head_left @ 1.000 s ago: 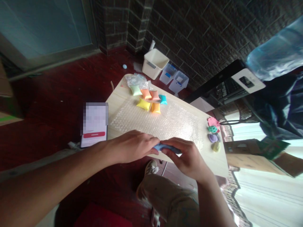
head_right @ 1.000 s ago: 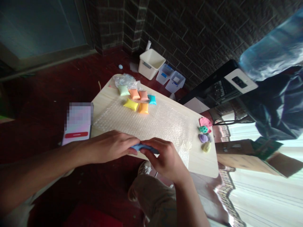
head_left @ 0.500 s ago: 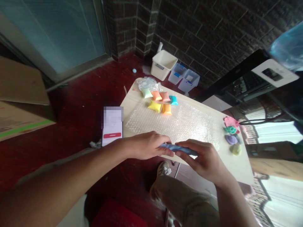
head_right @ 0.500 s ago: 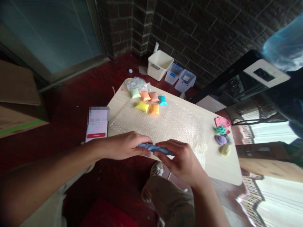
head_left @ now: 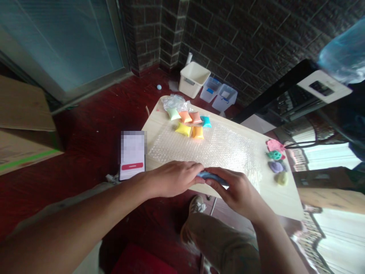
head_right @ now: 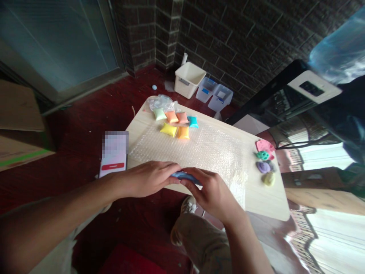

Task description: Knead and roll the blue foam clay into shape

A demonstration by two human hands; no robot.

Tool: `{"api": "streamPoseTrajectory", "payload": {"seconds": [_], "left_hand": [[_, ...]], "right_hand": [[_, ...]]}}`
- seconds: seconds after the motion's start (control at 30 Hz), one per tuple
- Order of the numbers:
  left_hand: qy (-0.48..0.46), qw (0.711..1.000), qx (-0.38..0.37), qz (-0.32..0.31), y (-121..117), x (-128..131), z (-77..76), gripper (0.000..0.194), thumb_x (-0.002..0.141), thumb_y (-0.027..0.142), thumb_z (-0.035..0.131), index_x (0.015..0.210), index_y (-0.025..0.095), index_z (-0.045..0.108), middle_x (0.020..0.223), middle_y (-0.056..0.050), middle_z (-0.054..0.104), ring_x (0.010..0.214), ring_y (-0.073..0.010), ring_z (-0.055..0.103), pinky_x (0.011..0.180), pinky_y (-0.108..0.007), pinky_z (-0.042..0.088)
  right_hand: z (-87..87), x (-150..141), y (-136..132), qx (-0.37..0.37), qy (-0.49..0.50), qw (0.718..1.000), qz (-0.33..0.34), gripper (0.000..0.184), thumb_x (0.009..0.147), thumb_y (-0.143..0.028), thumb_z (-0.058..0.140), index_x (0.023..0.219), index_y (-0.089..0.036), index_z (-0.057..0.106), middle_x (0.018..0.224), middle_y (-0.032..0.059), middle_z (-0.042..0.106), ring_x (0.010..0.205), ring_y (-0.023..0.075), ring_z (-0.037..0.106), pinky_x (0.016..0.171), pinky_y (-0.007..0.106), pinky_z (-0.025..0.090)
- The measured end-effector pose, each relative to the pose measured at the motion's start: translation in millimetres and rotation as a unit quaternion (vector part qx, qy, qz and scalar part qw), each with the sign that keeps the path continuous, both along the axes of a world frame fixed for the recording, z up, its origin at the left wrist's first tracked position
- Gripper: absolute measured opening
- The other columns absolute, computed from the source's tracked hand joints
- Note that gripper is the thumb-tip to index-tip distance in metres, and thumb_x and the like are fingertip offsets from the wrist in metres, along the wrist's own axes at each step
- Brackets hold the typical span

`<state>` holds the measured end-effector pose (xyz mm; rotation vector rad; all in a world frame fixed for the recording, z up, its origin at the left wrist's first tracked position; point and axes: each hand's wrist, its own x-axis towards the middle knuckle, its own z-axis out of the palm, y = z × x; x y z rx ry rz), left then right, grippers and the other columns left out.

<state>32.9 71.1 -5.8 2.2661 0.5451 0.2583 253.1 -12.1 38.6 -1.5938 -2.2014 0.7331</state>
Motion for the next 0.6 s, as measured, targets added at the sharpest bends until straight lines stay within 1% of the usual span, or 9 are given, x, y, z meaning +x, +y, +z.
{"api": "streamPoseTrajectory", "payload": {"seconds": [0.07,0.1,0.2,0.27,0.37,0.43,0.5,0.53,0.6], "left_hand": [[0.005,1.0,0.012,0.004,-0.3,0.3,-1.5,0.031,0.11,0.042,0.045,0.118,0.017,0.062,0.112,-0.013,0.074,0.1,-0.0264,0.07,0.08,-0.033,0.045],[0.005,1.0,0.002,0.006,0.2,0.3,-2.3,0.031,0.109,0.041,0.045,0.115,0.016,0.063,0.11,-0.012,0.074,0.099,-0.0258,0.07,0.079,-0.033,0.045],[-0.013,0.999,-0.05,0.007,3.6,-0.1,-4.3,0.031,0.109,0.043,0.047,0.112,0.017,0.064,0.106,-0.01,0.075,0.096,-0.0237,0.071,0.078,-0.031,0.046],[-0.03,0.998,-0.057,0.009,6.1,-0.5,-6.3,0.032,0.107,0.045,0.051,0.116,0.017,0.063,0.108,-0.01,0.074,0.099,-0.0238,0.07,0.079,-0.031,0.046],[-0.037,0.999,-0.024,0.017,8.6,-1.1,-12.0,0.026,0.106,0.039,0.054,0.116,0.017,0.064,0.112,-0.011,0.073,0.101,-0.0242,0.069,0.082,-0.032,0.046],[-0.035,0.999,-0.011,0.026,9.6,-1.4,-16.4,0.021,0.107,0.031,0.051,0.115,0.017,0.064,0.113,-0.012,0.073,0.102,-0.0237,0.069,0.083,-0.032,0.046],[-0.031,0.999,-0.017,0.028,10.9,-1.7,-19.3,0.019,0.107,0.027,0.049,0.113,0.017,0.064,0.111,-0.011,0.073,0.101,-0.0227,0.068,0.083,-0.032,0.046],[-0.026,0.999,-0.024,0.026,11.9,-1.7,-19.7,0.019,0.107,0.027,0.048,0.111,0.017,0.064,0.109,-0.01,0.073,0.099,-0.0221,0.068,0.082,-0.031,0.046],[-0.014,0.999,-0.037,0.022,14.7,-1.3,-18.9,0.02,0.108,0.031,0.048,0.106,0.018,0.063,0.104,-0.008,0.073,0.096,-0.0213,0.068,0.079,-0.031,0.045]], "right_hand": [[0.7,-2.3,-0.9,0.005,-0.011,1.0,0.007,0.031,0.104,-0.03,0.06,0.134,-0.021,0.067,0.115,0.0088,0.078,0.097,0.0238,0.075,0.082,0.038,0.058],[1.1,-3.6,-0.9,0.009,-0.011,1.0,0.012,0.031,0.105,-0.029,0.059,0.134,-0.021,0.067,0.116,0.0093,0.078,0.098,0.0241,0.074,0.082,0.038,0.058],[0.9,-5.7,1.0,0.016,0.01,1.0,0.015,0.027,0.106,-0.028,0.056,0.129,-0.021,0.07,0.109,0.0084,0.078,0.092,0.0221,0.073,0.077,0.037,0.057],[-2.2,-4.7,3.4,0.027,0.028,0.999,0.005,0.025,0.107,-0.027,0.055,0.124,-0.02,0.071,0.105,0.0084,0.078,0.089,0.0215,0.073,0.075,0.037,0.056],[-13.2,-1.1,6.6,0.032,0.047,0.998,-0.005,0.026,0.107,-0.027,0.052,0.122,-0.018,0.071,0.106,0.0094,0.078,0.092,0.0215,0.073,0.078,0.037,0.056],[-22.9,1.0,8.4,0.032,0.05,0.998,-0.006,0.028,0.105,-0.03,0.059,0.128,-0.017,0.068,0.11,0.0102,0.077,0.094,0.0219,0.074,0.079,0.036,0.057],[-31.3,2.5,10.9,0.036,0.042,0.998,0.002,0.034,0.101,-0.033,0.066,0.132,-0.017,0.066,0.113,0.0102,0.077,0.093,0.0221,0.074,0.079,0.035,0.057],[-34.3,3.2,12.6,0.039,0.039,0.998,0.009,0.034,0.101,-0.033,0.067,0.131,-0.018,0.066,0.112,0.0096,0.077,0.093,0.0219,0.074,0.078,0.035,0.057],[-37.3,4.8,17.5,0.038,0.039,0.998,0.023,0.027,0.103,-0.03,0.063,0.128,-0.02,0.068,0.109,0.0077,0.077,0.091,0.0209,0.073,0.078,0.034,0.056]]}}
